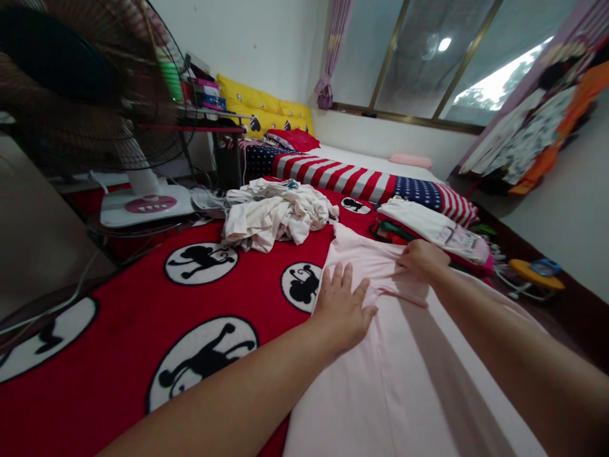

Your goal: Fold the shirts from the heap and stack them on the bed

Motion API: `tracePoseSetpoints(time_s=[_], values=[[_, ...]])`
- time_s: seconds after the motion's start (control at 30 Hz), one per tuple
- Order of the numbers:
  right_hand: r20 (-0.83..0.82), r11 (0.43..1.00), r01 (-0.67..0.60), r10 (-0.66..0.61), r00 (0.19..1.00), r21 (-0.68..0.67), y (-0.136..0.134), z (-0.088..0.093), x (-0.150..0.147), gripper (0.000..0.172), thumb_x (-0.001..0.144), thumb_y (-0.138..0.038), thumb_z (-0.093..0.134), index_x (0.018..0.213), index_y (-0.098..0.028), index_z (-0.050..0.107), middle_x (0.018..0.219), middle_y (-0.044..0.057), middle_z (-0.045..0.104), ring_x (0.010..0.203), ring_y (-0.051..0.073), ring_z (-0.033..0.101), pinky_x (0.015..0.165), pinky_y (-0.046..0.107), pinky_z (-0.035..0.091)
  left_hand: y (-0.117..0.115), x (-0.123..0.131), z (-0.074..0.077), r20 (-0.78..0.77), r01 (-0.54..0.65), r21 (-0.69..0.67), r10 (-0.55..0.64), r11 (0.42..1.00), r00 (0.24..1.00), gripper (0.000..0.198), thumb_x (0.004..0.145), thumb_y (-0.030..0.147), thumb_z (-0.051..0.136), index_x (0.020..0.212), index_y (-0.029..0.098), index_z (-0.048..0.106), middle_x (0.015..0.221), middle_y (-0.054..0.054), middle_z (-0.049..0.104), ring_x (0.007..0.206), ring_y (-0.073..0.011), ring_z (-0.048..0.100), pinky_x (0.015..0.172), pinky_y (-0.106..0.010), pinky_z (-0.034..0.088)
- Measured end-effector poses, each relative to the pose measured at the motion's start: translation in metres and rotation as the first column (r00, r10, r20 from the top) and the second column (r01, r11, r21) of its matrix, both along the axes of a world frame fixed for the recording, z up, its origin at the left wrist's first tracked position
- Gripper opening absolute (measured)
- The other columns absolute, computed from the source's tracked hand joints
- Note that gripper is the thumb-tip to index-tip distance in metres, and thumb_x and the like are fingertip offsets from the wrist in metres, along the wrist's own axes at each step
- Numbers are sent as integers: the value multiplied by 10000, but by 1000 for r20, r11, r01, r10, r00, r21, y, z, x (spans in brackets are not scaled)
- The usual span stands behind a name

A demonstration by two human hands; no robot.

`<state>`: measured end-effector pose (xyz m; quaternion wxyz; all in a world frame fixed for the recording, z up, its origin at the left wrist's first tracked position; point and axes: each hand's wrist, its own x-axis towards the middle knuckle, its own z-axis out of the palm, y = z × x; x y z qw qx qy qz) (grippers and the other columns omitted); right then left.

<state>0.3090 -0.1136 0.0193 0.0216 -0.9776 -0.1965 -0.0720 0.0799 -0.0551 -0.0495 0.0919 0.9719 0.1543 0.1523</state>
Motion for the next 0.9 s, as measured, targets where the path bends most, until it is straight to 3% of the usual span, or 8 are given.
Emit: tracePoseSetpoints(time_s=[0.1,0.2,0.27,0.43,0.57,0.77,0.9], values=[[91,992,-96,88,992,80,27,11,-7,325,702,-209,636,1013,-214,731,1062,147,697,984,330,648,757,390,475,-1,0,0,4,-3,-18,3,1000,1000,601,945,553,289,1462,260,385,1573,-121,249,1466,-310,133,1167,-534,87],[81,931,-292,280,956,220,63,13,-17,234,772,-258,594,945,-228,749,998,98,718,935,264,658,757,319,464,-1,0,0,30,0,-18,1,1000,1000,605,944,554,296,1451,243,406,1567,-138,256,1466,-316,129,1167,-535,89],[34,898,-352,356,934,264,85,7,-21,211,806,-300,583,890,-220,760,893,70,729,853,213,666,714,264,456,-1,-1,0,50,7,-8,-6,1000,999,593,946,532,308,1440,225,424,1557,-155,273,1461,-324,146,1167,-535,92],[-45,864,-373,410,911,338,124,-18,-18,301,816,-439,595,890,-205,770,779,49,724,722,170,655,603,222,438,0,-3,6,29,31,-27,-31,999,999,613,952,513,287,1442,171,423,1529,-196,314,1450,-343,178,1168,-540,95],[-37,843,-376,421,906,385,135,-24,-11,234,743,-373,675,882,-211,773,783,30,728,721,168,652,604,216,445,-1,-2,11,-39,20,-77,-23,997,999,616,947,514,299,1451,178,409,1547,-186,279,1458,-348,138,1166,-567,64],[93,815,-358,356,930,456,139,-37,-5,291,809,-358,597,1009,-214,752,1024,78,718,943,233,642,792,296,461,-2,0,7,6,11,-131,-10,991,1000,606,940,518,319,1429,182,445,1565,-166,241,1469,-340,68,1168,-582,42],[39,809,-372,399,916,456,144,-50,1,215,787,-327,641,921,-206,759,906,52,734,848,208,659,756,283,475,0,-1,8,-13,21,-126,-23,992,1000,594,939,496,325,1421,176,458,1561,-156,260,1468,-343,81,1167,-584,52]])
